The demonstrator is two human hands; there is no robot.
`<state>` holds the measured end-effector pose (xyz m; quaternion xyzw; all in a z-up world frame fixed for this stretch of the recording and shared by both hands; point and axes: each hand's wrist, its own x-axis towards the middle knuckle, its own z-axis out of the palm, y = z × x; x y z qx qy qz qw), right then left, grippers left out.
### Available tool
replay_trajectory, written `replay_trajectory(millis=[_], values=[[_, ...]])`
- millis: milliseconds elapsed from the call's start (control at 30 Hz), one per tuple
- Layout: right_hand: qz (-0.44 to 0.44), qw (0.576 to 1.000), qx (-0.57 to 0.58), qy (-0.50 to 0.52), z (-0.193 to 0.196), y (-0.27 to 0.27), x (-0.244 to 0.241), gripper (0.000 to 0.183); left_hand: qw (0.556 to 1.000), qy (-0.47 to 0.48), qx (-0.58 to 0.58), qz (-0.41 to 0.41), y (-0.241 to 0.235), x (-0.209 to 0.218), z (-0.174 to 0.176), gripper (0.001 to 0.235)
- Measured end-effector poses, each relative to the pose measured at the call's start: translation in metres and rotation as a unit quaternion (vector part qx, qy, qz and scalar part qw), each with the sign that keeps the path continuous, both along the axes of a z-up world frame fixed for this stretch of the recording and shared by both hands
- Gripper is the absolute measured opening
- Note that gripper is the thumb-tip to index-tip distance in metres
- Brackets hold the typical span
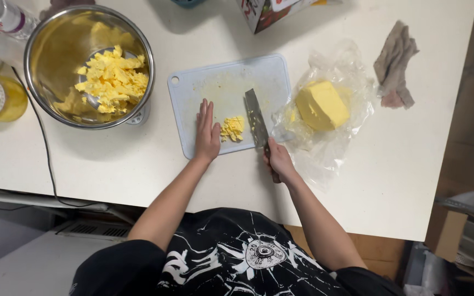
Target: The person cuts small pieces of butter from a large block using a knife on a cutting board and places the pieces into a metal bowl.
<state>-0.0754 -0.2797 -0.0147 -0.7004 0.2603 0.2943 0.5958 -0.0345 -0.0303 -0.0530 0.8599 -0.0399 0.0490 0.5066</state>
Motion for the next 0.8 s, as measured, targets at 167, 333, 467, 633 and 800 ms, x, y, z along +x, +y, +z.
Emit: replay_trajectory(millis=[167,333,467,633,800], values=[[-0.009,0.996,0.066,0.054,-0.01,0.009,-0.011,0.06,0.998,-0.01,-0.04,0.039,-0.024,0.0,-0.027,0.058],[-0.018,0.993,0.079,0.087,-0.019,0.026,-0.022,0.061,0.998,-0.034,-0.056,0.011,-0.028,-0.001,-0.025,0.061],[-0.012,0.991,0.1,0.09,-0.02,0.024,-0.023,0.064,0.999,-0.027,-0.04,-0.02,-0.029,-0.001,-0.021,0.063],[-0.018,0.986,0.111,0.123,-0.027,0.045,-0.029,0.064,0.998,-0.019,-0.042,-0.035,-0.027,0.0,-0.018,0.061],[0.003,0.976,0.175,0.128,-0.025,0.075,-0.037,0.062,0.997,-0.037,-0.069,-0.003,-0.026,0.002,-0.019,0.058]])
